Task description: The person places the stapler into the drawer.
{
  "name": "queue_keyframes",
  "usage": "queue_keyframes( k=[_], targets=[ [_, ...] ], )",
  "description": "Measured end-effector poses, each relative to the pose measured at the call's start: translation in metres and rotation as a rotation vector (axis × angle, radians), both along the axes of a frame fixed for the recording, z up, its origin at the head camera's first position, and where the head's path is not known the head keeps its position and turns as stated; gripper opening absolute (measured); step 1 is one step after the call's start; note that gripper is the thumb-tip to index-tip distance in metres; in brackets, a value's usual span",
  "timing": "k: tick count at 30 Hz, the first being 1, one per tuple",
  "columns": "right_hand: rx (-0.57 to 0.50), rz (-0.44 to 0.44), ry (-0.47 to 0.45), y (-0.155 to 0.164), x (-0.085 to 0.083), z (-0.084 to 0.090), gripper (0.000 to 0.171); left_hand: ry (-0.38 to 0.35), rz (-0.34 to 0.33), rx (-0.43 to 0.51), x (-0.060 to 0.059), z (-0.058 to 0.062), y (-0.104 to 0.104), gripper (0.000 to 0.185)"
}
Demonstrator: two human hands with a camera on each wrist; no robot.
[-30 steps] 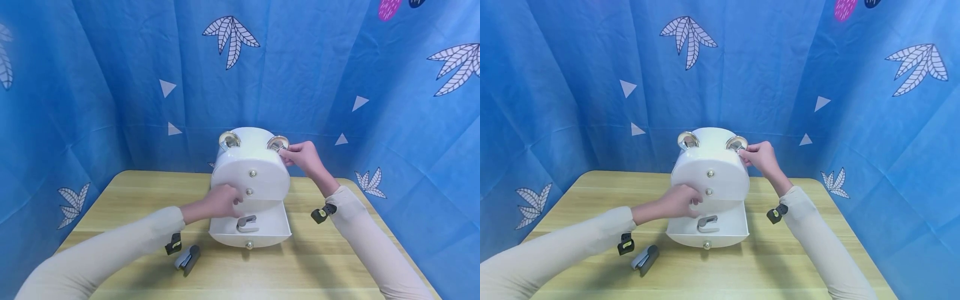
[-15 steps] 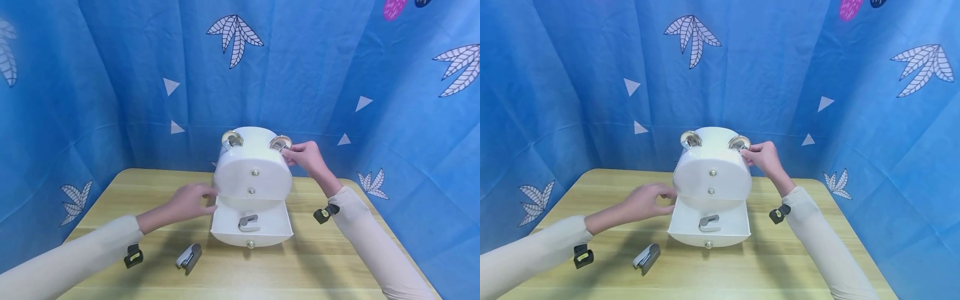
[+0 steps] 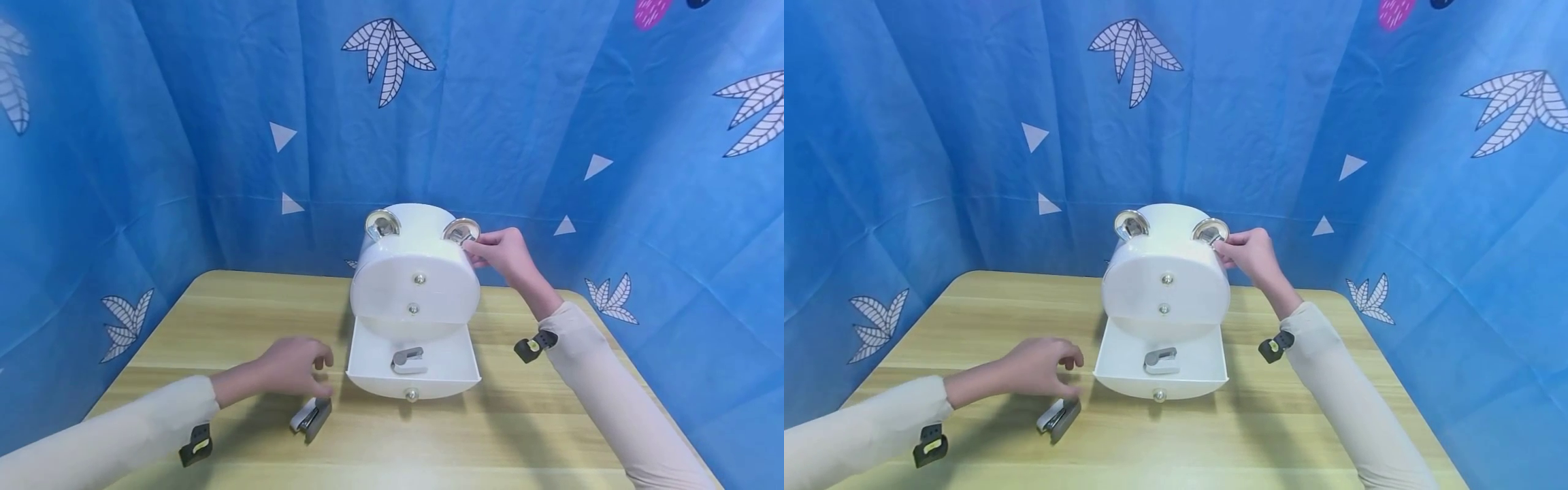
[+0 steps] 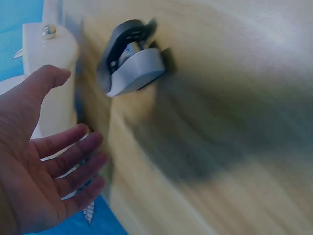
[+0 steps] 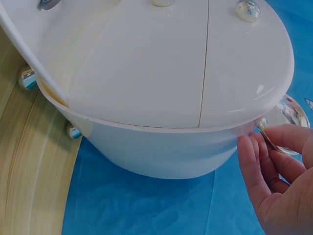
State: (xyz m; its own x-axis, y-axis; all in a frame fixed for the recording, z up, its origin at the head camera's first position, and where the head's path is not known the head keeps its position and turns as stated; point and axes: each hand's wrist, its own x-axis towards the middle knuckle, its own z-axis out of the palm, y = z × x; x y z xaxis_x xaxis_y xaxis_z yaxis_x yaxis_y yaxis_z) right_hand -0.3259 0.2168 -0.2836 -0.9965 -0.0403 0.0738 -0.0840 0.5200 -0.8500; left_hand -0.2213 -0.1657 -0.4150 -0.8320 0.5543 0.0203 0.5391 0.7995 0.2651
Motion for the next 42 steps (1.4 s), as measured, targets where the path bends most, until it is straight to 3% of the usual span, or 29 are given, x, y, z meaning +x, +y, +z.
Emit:
queue_keyframes(
  k=[5,17,23,33,42],
  targets=[
    [-0.003,0.002,0.008,0.001,0.000,-0.001,0.033,-0.029,-0.041,0.004,0.007,-0.008,0.000,0.043],
    [-0.008,0.010,0.014,0.002,-0.002,-0.002,0.032,-0.094,-0.034,0.004,0.019,-0.016,0.003,0.038],
    [-0.005,0.009,0.012,0.002,-0.003,-0.002,0.033,-0.108,-0.031,0.011,0.018,-0.017,0.003,0.033],
    [0.002,0.007,0.001,0.002,-0.003,-0.002,0.034,-0.078,0.050,0.005,0.011,-0.019,-0.005,0.038],
    [-0.011,-0.001,0.004,0.001,-0.002,-0.001,0.032,-0.070,0.063,-0.022,0.009,-0.010,-0.014,0.032]
  ],
)
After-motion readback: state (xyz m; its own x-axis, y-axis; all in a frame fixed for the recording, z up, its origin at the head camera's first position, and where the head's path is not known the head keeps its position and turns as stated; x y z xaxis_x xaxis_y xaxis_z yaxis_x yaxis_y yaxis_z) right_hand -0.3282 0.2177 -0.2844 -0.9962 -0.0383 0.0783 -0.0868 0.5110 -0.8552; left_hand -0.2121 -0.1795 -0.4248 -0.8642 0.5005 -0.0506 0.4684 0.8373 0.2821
